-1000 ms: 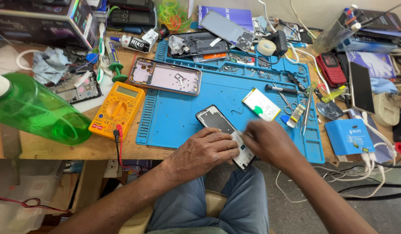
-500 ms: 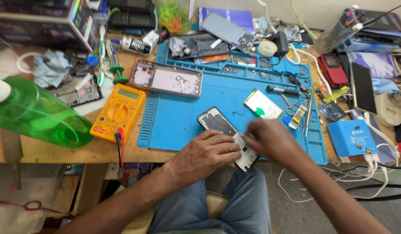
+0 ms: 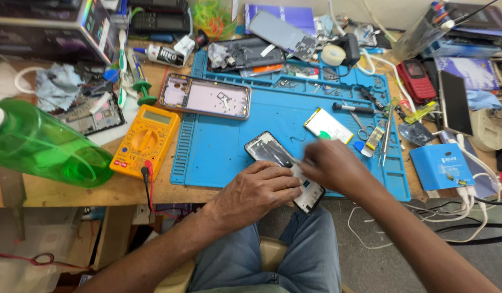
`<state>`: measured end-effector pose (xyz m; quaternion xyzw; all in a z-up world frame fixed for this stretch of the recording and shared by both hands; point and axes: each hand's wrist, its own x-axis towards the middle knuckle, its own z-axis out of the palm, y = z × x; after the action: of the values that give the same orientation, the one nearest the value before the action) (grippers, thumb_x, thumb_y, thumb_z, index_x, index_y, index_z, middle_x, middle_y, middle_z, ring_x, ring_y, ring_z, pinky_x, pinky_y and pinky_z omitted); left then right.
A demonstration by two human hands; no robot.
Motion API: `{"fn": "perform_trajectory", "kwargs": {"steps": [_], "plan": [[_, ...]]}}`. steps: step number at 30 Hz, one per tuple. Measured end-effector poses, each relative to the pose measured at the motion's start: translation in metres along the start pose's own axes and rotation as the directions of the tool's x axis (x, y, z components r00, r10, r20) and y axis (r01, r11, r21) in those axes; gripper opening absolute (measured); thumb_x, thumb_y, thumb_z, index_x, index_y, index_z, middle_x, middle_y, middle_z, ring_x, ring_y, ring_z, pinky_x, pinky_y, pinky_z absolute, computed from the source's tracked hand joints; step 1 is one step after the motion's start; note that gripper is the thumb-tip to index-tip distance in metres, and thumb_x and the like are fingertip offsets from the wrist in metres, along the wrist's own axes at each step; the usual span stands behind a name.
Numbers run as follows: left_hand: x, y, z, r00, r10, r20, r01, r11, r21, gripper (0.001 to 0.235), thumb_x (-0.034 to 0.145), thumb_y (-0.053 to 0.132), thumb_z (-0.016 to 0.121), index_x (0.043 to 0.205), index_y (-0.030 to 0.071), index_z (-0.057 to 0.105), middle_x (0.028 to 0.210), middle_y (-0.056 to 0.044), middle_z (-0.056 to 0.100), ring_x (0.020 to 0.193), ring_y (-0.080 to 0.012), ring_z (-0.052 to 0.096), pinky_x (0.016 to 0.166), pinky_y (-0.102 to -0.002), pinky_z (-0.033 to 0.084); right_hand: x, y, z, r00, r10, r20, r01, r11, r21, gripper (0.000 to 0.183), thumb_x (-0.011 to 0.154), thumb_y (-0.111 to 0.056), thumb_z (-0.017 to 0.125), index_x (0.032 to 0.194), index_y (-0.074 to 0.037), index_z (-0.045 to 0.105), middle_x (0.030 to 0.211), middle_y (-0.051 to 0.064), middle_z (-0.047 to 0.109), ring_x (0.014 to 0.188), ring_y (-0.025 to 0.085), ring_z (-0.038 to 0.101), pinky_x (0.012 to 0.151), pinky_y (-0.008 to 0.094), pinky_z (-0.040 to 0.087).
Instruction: The person uses tweezers to remove adhesive residue from the edges of a disassembled smartphone frame and wipes the surface with a cloth. They repeatedly scrape and clean the frame's perimeter while holding the device on a blue work mat.
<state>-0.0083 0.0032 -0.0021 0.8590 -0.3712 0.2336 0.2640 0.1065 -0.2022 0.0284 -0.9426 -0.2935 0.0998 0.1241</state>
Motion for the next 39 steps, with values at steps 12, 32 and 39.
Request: {"fn": "perform_trajectory", "kwargs": {"steps": [12,32,39], "plan": [[0.004,0.006,-0.003,1.000,0.000,0.031,-0.001,0.999,0.034,0.027,0.093,0.016,0.064,0.118,0.011,0.073,0.123,-0.001,0.071,0.126,-0.0183,0.062,0.110,-0.039,0.046,0.067,-0.025,0.008,0.988,-0.121,-0.099,0.134,0.981,0.138,0.017,0.075,-0.020,0.074,0.080,-0.004,0.075,0.074,0.020,0.071,0.068,0.035,0.072,0.065,0.044,0.057],[0.003,0.005,-0.002,1.000,0.010,0.005,-0.010,1.000,0.017,0.027,0.091,0.016,0.065,0.117,0.012,0.073,0.121,0.000,0.072,0.125,-0.0184,0.063,0.106,-0.037,0.048,0.010,-0.001,0.003,0.994,-0.077,-0.071,0.080,0.996,0.034,0.018,0.074,-0.022,0.077,0.077,-0.004,0.075,0.073,0.019,0.072,0.069,0.037,0.071,0.067,0.046,0.057],[0.003,0.004,0.001,1.000,0.001,0.031,-0.002,0.999,0.034,0.025,0.094,0.018,0.065,0.117,0.013,0.073,0.121,0.001,0.072,0.124,-0.0175,0.064,0.110,-0.038,0.047,0.052,-0.041,-0.004,0.986,-0.112,-0.121,0.119,0.991,0.054,0.018,0.076,-0.020,0.076,0.078,-0.003,0.074,0.073,0.020,0.070,0.069,0.038,0.070,0.067,0.045,0.057]]}}
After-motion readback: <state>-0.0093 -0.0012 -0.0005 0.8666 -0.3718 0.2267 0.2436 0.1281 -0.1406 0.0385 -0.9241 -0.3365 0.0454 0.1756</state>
